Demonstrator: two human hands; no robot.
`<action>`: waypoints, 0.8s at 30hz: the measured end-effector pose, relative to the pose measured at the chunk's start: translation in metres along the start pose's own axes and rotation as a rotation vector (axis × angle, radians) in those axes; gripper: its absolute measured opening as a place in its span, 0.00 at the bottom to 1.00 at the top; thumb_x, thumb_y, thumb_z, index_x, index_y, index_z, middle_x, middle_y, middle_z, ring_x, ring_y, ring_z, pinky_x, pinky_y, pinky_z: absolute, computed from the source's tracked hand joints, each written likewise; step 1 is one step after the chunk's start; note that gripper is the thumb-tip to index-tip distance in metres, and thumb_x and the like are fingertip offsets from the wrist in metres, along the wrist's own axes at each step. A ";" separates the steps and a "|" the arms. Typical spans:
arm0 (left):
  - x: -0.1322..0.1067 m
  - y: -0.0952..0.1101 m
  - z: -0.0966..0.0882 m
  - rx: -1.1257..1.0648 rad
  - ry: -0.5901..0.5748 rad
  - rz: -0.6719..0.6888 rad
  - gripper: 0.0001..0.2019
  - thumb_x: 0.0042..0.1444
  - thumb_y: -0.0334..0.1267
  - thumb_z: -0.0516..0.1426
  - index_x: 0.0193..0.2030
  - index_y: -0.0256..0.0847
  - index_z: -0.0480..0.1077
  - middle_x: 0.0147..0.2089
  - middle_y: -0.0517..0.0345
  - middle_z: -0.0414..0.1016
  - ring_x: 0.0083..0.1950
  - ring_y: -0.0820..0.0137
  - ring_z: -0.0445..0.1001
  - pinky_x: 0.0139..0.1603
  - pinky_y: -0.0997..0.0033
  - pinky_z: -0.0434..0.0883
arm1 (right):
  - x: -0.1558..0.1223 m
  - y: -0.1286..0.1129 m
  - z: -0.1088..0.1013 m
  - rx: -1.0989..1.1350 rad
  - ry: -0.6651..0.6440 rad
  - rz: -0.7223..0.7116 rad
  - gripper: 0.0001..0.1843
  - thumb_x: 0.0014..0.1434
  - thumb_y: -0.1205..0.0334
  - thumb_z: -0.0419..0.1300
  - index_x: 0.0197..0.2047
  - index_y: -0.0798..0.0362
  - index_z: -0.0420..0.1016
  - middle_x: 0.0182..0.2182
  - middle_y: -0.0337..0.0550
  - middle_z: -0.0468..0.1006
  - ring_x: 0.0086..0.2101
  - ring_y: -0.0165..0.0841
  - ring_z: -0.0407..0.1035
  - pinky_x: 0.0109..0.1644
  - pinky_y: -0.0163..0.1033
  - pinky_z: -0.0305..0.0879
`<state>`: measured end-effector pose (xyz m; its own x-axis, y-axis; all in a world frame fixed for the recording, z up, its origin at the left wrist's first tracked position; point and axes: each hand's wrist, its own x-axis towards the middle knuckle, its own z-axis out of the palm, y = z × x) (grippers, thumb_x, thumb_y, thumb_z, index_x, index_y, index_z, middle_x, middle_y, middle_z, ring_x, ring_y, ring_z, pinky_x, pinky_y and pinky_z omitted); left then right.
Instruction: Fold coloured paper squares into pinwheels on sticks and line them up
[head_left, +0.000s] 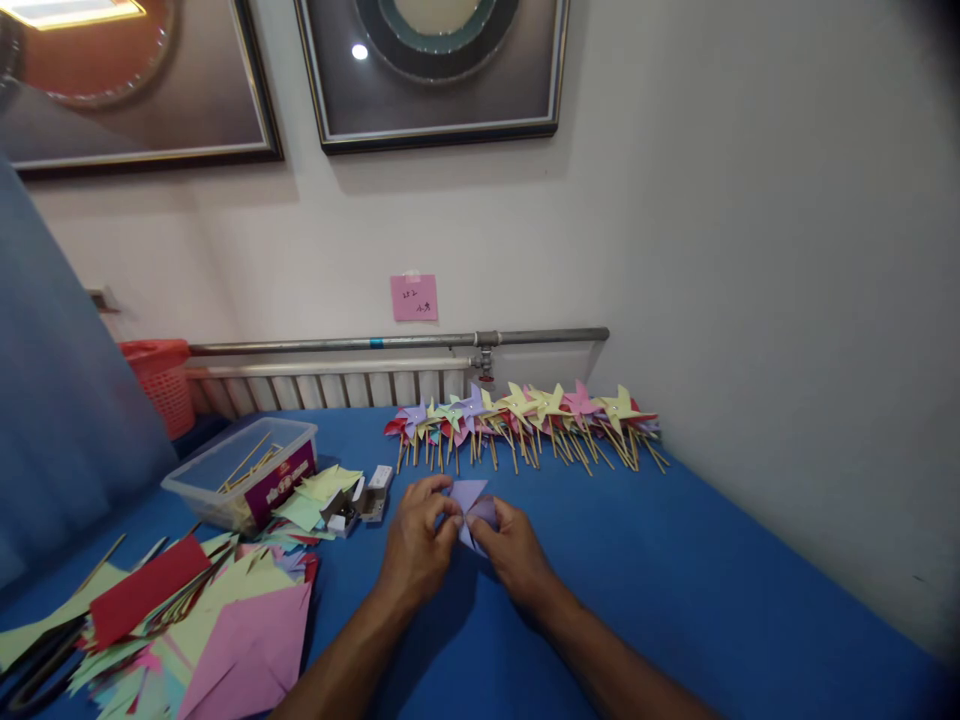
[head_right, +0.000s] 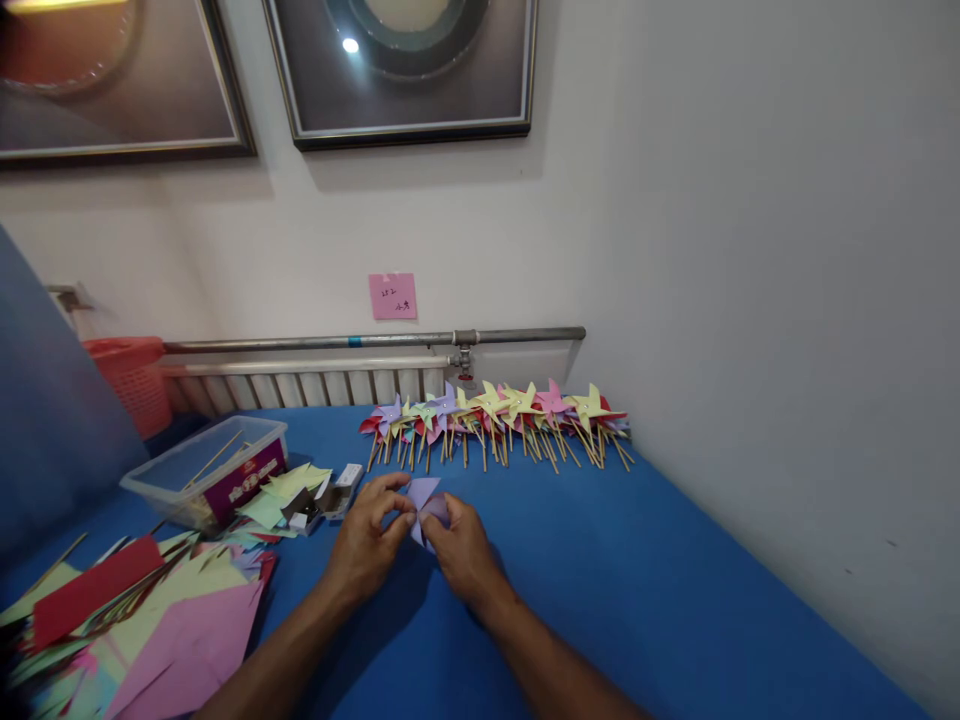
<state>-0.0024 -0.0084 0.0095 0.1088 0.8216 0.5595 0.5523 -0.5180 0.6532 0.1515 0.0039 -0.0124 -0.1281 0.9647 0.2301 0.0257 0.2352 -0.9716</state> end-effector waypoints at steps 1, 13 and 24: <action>0.000 -0.001 0.000 0.011 0.000 0.010 0.07 0.57 0.28 0.57 0.32 0.41 0.75 0.57 0.51 0.75 0.59 0.59 0.71 0.62 0.50 0.67 | 0.000 0.000 0.000 -0.004 -0.003 0.001 0.11 0.54 0.54 0.60 0.35 0.54 0.75 0.27 0.37 0.75 0.28 0.31 0.65 0.33 0.34 0.63; 0.000 -0.003 0.002 0.027 0.051 0.033 0.06 0.55 0.27 0.58 0.31 0.42 0.74 0.53 0.52 0.77 0.56 0.61 0.73 0.59 0.53 0.68 | -0.004 -0.012 0.003 0.096 -0.026 0.049 0.14 0.51 0.57 0.62 0.40 0.56 0.78 0.28 0.39 0.78 0.28 0.31 0.66 0.34 0.35 0.63; 0.007 -0.003 0.002 -0.495 -0.008 -0.550 0.13 0.45 0.42 0.64 0.36 0.37 0.74 0.29 0.58 0.75 0.29 0.69 0.72 0.32 0.71 0.67 | 0.003 -0.004 -0.001 0.071 0.153 0.063 0.10 0.47 0.56 0.63 0.31 0.54 0.75 0.26 0.39 0.78 0.27 0.33 0.69 0.34 0.36 0.67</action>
<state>-0.0016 -0.0007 0.0101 -0.0696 0.9941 0.0828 0.0919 -0.0762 0.9928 0.1518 0.0058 -0.0077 0.0241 0.9854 0.1688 -0.0421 0.1697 -0.9846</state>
